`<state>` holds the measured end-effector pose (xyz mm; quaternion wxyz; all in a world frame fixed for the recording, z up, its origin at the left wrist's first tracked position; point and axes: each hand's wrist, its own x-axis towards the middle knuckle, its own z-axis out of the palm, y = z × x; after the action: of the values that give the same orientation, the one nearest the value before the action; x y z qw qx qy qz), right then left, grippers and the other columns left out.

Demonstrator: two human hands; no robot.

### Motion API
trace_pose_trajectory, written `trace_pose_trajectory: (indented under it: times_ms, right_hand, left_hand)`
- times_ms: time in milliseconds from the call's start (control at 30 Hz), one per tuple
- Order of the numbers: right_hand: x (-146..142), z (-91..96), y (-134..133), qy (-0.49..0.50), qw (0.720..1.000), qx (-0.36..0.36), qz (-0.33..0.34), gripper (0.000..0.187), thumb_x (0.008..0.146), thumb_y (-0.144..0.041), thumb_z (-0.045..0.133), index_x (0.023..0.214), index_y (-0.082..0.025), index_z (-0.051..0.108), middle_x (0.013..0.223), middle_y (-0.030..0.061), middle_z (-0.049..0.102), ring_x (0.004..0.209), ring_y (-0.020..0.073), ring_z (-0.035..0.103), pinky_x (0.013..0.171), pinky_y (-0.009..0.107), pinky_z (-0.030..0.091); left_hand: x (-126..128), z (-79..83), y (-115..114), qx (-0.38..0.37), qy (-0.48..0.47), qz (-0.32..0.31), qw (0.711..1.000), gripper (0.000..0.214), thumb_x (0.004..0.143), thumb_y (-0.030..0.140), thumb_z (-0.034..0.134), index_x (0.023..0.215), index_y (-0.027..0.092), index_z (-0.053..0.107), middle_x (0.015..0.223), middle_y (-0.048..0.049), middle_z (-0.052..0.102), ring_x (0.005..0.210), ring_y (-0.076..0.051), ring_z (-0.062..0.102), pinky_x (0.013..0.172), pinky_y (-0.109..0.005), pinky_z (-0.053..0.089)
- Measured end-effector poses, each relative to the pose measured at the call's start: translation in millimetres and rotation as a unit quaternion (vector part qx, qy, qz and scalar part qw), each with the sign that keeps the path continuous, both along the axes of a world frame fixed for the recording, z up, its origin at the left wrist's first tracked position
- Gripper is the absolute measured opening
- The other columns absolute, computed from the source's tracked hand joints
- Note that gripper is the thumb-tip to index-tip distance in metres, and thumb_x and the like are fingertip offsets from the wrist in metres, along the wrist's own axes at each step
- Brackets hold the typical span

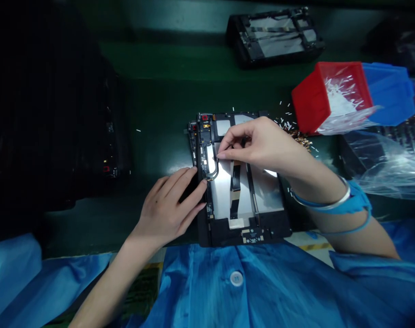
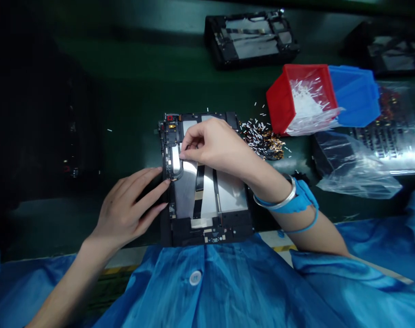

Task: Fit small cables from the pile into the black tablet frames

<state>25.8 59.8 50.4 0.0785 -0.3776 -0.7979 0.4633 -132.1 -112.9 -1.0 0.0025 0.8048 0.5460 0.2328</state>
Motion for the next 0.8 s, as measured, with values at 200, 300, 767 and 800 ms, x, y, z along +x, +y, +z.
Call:
trace_pose_trajectory:
  times_ms: [200, 300, 767, 800]
  right_hand:
    - [-3.4, 1.4, 8.1, -0.013, 0.999, -0.02, 0.025, 0.01, 0.065, -0.02, 0.074, 0.057, -0.019, 0.068, 0.048, -0.0047, 0.054, 0.048, 0.0079, 0.05, 0.05, 0.024, 0.036]
    - [-5.2, 0.7, 8.2, -0.02, 0.999, -0.014, 0.025, 0.011, 0.063, -0.017, 0.075, 0.056, -0.019, 0.066, 0.046, -0.0053, 0.05, 0.05, 0.0082, 0.051, 0.052, 0.024, 0.037]
    - [-8.9, -5.3, 11.1, -0.05, 0.996, 0.056, 0.05, 0.011, 0.064, -0.019, 0.073, 0.056, -0.019, 0.066, 0.051, -0.0025, 0.051, 0.058, 0.0114, 0.052, 0.056, 0.027, 0.04]
    - [-9.0, -5.8, 10.7, -0.045, 0.996, 0.059, 0.05, 0.011, 0.064, -0.019, 0.073, 0.056, -0.019, 0.066, 0.051, -0.0027, 0.051, 0.058, 0.0113, 0.052, 0.056, 0.026, 0.04]
  left_hand:
    - [4.5, 3.4, 6.3, -0.001, 0.033, -0.02, 0.999, 0.042, 0.092, 0.034, 0.05, 0.128, 0.012, 0.052, 0.134, -0.0207, 0.054, 0.126, -0.032, 0.049, 0.093, -0.041, 0.042]
    - [4.7, 3.0, 8.9, -0.004, 0.046, -0.033, 0.998, 0.042, 0.094, 0.037, 0.048, 0.127, 0.012, 0.054, 0.133, -0.0204, 0.055, 0.125, -0.032, 0.049, 0.094, -0.041, 0.04]
    - [-2.0, 6.1, 18.0, -0.043, 0.02, -0.112, 0.993, 0.042, 0.097, 0.027, 0.04, 0.131, 0.007, 0.05, 0.14, -0.0148, 0.05, 0.135, -0.029, 0.04, 0.101, -0.044, 0.038]
    - [-2.2, 6.6, 18.7, -0.045, 0.019, -0.114, 0.992, 0.042, 0.096, 0.028, 0.04, 0.131, 0.007, 0.051, 0.139, -0.0149, 0.051, 0.134, -0.03, 0.041, 0.101, -0.044, 0.039]
